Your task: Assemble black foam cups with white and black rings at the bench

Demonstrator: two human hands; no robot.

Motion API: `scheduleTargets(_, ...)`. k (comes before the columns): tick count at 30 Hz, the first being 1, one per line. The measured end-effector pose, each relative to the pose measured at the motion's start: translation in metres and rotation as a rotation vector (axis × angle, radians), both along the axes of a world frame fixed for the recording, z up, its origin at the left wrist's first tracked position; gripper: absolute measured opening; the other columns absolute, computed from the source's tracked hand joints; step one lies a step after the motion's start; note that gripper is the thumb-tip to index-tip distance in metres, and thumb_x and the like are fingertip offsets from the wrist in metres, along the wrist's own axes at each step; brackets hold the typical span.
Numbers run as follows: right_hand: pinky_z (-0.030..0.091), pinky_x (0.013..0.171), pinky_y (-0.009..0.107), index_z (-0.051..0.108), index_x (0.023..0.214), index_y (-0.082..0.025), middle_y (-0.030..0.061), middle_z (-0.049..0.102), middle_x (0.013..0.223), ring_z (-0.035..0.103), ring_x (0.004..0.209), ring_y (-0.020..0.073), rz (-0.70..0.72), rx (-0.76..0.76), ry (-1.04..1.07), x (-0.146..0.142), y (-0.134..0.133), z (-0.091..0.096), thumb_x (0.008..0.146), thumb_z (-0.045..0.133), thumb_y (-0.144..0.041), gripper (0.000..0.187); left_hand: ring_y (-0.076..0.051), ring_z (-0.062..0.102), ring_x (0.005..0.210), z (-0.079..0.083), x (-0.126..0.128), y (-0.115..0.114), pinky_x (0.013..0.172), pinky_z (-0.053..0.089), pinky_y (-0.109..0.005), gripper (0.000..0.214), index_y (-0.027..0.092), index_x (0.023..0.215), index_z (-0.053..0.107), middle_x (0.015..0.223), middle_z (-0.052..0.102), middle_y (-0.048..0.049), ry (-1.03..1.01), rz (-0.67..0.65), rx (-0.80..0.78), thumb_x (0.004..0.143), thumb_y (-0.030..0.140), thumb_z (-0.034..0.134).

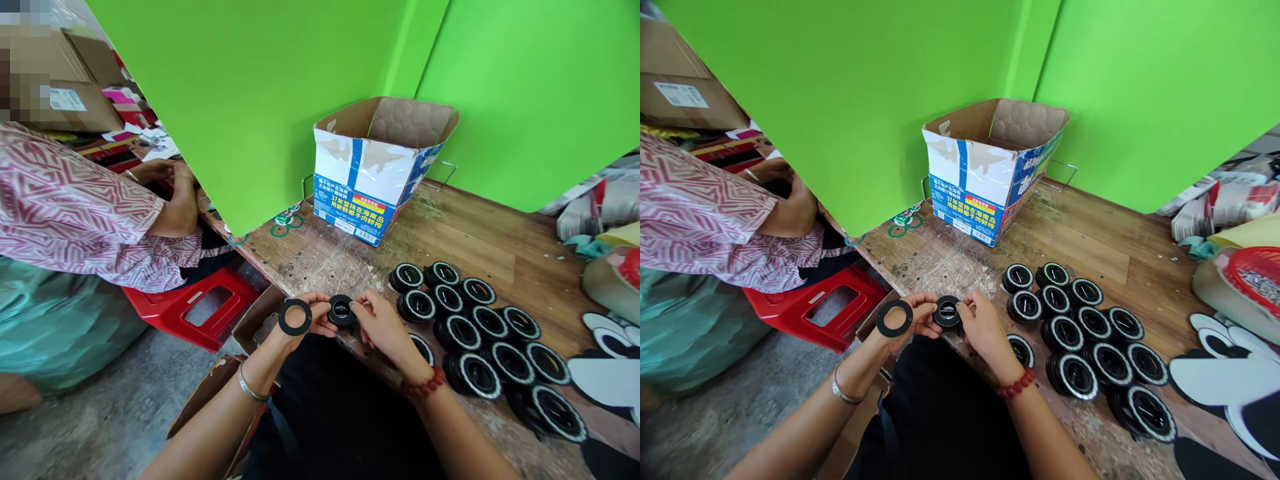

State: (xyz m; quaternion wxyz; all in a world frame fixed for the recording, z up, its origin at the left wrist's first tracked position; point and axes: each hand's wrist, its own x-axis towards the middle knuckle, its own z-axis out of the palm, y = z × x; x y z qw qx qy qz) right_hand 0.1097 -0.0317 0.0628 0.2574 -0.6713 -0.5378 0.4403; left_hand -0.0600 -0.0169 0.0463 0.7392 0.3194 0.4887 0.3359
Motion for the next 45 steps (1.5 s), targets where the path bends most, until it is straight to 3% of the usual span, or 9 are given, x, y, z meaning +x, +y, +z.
scheduleTargets(7,0.021,0.032,0.021,0.045,0.070,-0.023,-0.0110,0.039,0.036,0.034,0.023,0.0090,-0.130,-0.073,0.101,-0.018,0.013,0.008,0.088,0.048,-0.022,0.018,-0.014,0.061,0.044,-0.005,0.010,0.007,0.040,0.053,-0.021,0.040,0.018,0.082,0.052,0.058,0.063,0.0003,0.044,-0.044,0.081,0.070,0.046,0.077)
scheduleTargets(11,0.040,0.036,0.021,0.051,0.087,-0.022,-0.0083,0.052,0.048,0.054,0.036,0.0129,-0.121,-0.142,0.238,-0.013,0.003,0.003,0.087,0.049,-0.017,0.005,-0.015,0.064,0.050,-0.004,0.008,0.000,0.049,0.058,-0.025,0.053,0.017,0.089,0.054,0.061,0.059,0.0056,0.001,-0.054,0.080,0.056,0.041,0.088)
scheduleTargets(15,0.059,0.060,0.030,0.051,0.108,-0.022,-0.0091,0.055,0.063,0.068,0.058,0.0157,-0.169,-0.165,0.584,-0.010,-0.017,-0.010,0.075,0.062,-0.019,0.035,-0.014,0.063,0.051,-0.011,0.006,-0.007,0.055,0.060,-0.029,0.063,0.017,0.096,0.056,0.060,0.049,0.0112,0.041,0.003,0.106,0.048,0.034,0.092)
scheduleTargets(21,0.060,0.062,0.036,0.047,0.106,-0.022,-0.0101,0.053,0.063,0.068,0.059,0.0182,-0.310,-0.106,0.753,-0.023,-0.021,-0.023,0.065,0.071,-0.030,0.048,-0.015,0.061,0.051,-0.020,0.012,-0.009,0.050,0.058,-0.029,0.058,0.018,0.093,0.055,0.062,0.047,0.0109,0.072,0.069,0.121,0.049,0.031,0.091)
scheduleTargets(27,0.054,0.058,0.029,0.046,0.113,-0.020,-0.0054,0.054,0.069,0.059,0.058,0.0139,-0.206,0.172,0.467,-0.016,-0.048,-0.017,0.076,0.057,-0.022,0.039,-0.014,0.064,0.050,0.003,0.014,0.000,0.054,0.059,-0.026,0.052,0.016,0.095,0.053,0.066,0.059,0.0048,-0.015,0.056,0.095,0.056,0.020,0.087)
scheduleTargets(32,0.052,0.079,0.035,0.056,0.114,-0.022,0.0093,0.060,0.104,0.060,0.093,0.0218,-0.063,0.662,-0.225,0.031,-0.096,-0.007,0.090,0.049,-0.023,0.024,-0.012,0.064,0.052,0.003,0.027,0.037,0.053,0.056,-0.020,0.039,0.016,0.092,0.052,0.063,0.061,0.0030,0.001,0.143,0.112,0.065,0.009,0.079)
scheduleTargets(35,0.051,0.084,0.042,0.055,0.118,-0.020,0.0146,0.057,0.118,0.057,0.106,0.0302,-0.071,0.699,-0.578,0.061,-0.106,-0.016,0.087,0.057,-0.028,0.031,-0.012,0.062,0.049,-0.003,0.036,0.051,0.048,0.054,-0.020,0.039,0.016,0.092,0.051,0.062,0.062,0.0026,0.028,0.161,0.133,0.066,0.012,0.079)
scheduleTargets(41,0.052,0.079,0.040,0.052,0.114,-0.018,0.0115,0.063,0.106,0.059,0.095,0.0274,-0.051,0.654,-0.536,0.063,-0.089,-0.042,0.084,0.062,-0.024,0.032,-0.007,0.048,0.040,-0.003,0.045,0.027,0.035,0.038,-0.016,0.050,0.021,0.099,0.043,0.057,0.049,0.0117,0.094,0.277,0.293,0.065,0.032,0.079)
scheduleTargets(45,0.047,0.085,0.046,0.059,0.109,-0.016,0.0149,0.060,0.111,0.053,0.102,0.0317,-0.072,0.715,-0.507,0.040,-0.077,-0.032,0.082,0.067,-0.025,0.030,-0.009,0.045,0.041,0.005,0.050,0.001,0.035,0.037,-0.019,0.048,0.021,0.099,0.045,0.058,0.045,0.0112,0.115,0.247,0.349,0.065,0.037,0.076)
